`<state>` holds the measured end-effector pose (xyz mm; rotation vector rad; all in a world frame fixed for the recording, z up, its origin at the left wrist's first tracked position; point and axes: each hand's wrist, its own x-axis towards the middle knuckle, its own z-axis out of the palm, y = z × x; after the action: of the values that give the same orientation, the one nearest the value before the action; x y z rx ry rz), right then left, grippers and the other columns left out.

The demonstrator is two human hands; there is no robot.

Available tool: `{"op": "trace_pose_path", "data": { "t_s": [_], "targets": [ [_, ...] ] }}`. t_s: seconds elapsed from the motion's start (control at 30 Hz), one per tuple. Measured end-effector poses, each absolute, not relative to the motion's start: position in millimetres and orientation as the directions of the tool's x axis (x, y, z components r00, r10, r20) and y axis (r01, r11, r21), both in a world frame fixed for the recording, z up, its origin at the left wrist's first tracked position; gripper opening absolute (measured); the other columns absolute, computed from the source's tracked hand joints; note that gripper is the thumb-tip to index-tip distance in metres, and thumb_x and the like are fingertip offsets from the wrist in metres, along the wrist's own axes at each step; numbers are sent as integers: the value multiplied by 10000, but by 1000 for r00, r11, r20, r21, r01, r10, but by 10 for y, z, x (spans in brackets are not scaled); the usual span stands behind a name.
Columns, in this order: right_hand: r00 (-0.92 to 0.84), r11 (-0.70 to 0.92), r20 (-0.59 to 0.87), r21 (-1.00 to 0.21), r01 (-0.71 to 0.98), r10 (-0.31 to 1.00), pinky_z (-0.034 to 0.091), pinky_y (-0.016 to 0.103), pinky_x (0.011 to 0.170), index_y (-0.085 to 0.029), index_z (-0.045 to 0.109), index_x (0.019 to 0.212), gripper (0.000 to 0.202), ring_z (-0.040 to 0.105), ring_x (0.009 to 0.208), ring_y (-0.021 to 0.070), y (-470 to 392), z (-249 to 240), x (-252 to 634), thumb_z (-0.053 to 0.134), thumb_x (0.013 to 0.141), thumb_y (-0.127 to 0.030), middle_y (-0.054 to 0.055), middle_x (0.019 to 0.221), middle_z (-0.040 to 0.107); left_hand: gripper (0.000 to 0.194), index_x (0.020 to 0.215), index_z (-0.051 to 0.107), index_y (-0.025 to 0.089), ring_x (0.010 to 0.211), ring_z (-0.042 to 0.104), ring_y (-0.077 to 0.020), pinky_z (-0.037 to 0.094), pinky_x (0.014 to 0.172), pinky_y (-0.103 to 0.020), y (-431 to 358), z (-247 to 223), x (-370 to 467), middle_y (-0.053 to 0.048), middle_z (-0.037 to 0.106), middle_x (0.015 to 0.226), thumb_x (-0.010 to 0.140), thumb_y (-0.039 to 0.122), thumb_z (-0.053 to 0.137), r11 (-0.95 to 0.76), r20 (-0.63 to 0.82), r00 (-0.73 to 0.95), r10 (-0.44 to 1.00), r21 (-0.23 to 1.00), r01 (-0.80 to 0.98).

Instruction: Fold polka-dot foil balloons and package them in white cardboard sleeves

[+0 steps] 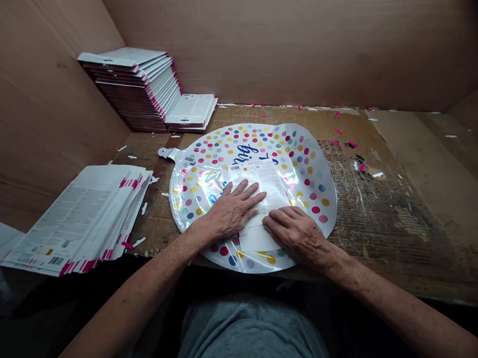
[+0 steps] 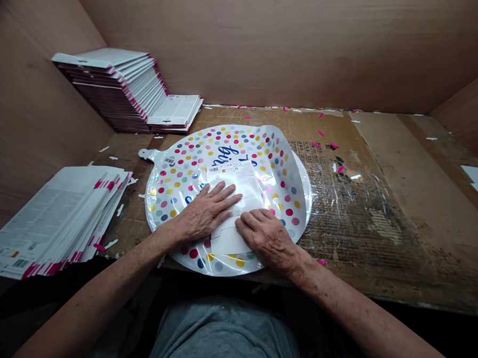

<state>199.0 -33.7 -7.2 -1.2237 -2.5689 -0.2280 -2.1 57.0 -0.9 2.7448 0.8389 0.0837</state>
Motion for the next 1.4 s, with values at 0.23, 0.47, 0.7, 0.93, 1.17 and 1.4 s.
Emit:
{"op": "trace_pose_path", "data": {
  "t_s": [0.23, 0.47, 0.7, 0.93, 1.17, 1.4],
  "targets": [
    [-582, 575, 80, 94, 813, 810, 403, 380, 769, -152, 646, 876, 265, 568, 805, 245, -178, 33, 1861, 460, 999, -295, 114, 863, 669, 447, 1457, 433, 225, 1466, 278, -303, 252, 1150, -551, 563, 19, -14, -116, 401, 1550, 1036, 340, 335, -817, -2, 847, 532, 262, 513],
    [-555, 505, -73, -329, 798, 829, 385, 267, 525, -227, 622, 835, 341, 569, 553, 130, -1019, 323, 2462, 492, 982, -505, -16, 683, 651, 448, 1441, 451, 217, 1433, 338, -346, 304, 1113, -593, 407, 48, 44, -142, 438, 1518, 1005, 313, 419, -871, 49, 896, 442, 262, 416],
    [-522, 599, 444, -45, 799, 729, 454, 458, 1036, -135, 607, 1288, 357, 532, 1291, 293, -1339, -148, 2210, 563, 970, -294, 163, 1345, 619, 243, 1128, 668, 163, 1387, 444, -300, 386, 1123, -514, 17, -76, -13, -162, 594, 1357, 973, 220, 490, -861, 347, 816, 463, 394, 321],
    [-439, 591, 507, -186, 785, 742, 489, 419, 978, -174, 678, 1140, 214, 617, 1165, 244, -1284, -213, 2167, 553, 976, -231, 101, 1207, 709, 568, 1092, 718, 166, 1407, 402, -381, 377, 1136, -555, -357, -122, -307, -209, 533, 1425, 731, 604, 749, -830, 339, 820, 461, 492, 263],
    [9, 199, 321, -608, 768, 947, 502, 305, 698, -198, 655, 800, 195, 629, 745, 175, -1052, -66, 2006, 600, 947, -314, 31, 772, 681, 201, 735, 723, 169, 1390, 433, -360, 401, 1127, -553, -479, -180, -45, -135, 644, 1299, 879, 286, 647, -534, 292, 469, 834, 643, 549],
    [-115, 341, 427, -501, 796, 897, 471, 295, 727, -188, 634, 827, 166, 627, 784, 177, -1007, -99, 2035, 579, 961, -269, 47, 833, 684, 77, 856, 733, 183, 1418, 394, -344, 386, 1135, -554, -488, -176, -85, -158, 505, 1456, 828, 253, 719, -501, 249, 483, 839, 699, 511]
  ]
}}
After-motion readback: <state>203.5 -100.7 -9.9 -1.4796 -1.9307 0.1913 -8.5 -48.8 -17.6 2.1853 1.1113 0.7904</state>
